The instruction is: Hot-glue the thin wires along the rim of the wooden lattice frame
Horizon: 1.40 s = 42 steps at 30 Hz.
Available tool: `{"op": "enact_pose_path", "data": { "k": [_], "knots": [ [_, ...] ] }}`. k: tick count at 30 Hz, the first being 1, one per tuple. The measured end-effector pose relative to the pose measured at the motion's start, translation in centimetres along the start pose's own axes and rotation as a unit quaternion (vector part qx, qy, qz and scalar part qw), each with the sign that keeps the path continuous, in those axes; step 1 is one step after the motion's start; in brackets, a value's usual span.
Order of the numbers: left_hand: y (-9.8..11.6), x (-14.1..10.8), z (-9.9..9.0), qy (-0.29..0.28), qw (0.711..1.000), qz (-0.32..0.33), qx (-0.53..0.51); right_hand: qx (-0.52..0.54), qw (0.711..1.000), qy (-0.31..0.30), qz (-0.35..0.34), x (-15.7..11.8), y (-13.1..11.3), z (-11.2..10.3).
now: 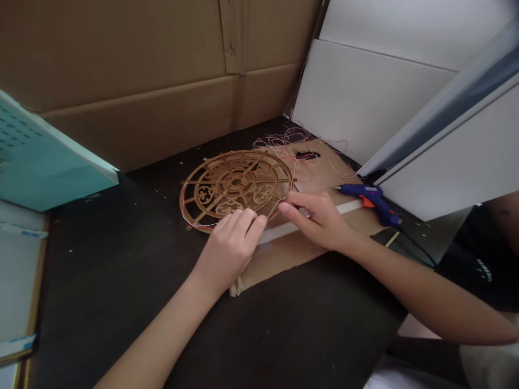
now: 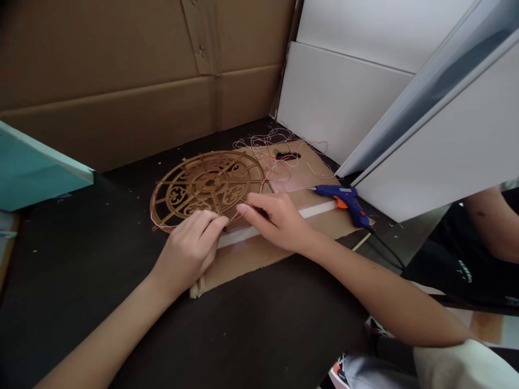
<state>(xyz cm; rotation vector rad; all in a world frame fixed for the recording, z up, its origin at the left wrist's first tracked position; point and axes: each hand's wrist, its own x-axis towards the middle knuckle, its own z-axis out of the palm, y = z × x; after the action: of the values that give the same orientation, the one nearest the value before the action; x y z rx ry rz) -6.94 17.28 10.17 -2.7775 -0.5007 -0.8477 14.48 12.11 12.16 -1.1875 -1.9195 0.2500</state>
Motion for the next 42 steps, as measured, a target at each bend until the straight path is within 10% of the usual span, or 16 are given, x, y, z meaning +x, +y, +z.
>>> {"op": "enact_pose_path", "data": {
  "k": [42],
  "knots": [
    [-0.1,-0.8,0.6,-0.008,0.983,-0.112,-0.144,0.028,0.997,-0.064,0.016,-0.6,0.7,2.9]
  ]
}}
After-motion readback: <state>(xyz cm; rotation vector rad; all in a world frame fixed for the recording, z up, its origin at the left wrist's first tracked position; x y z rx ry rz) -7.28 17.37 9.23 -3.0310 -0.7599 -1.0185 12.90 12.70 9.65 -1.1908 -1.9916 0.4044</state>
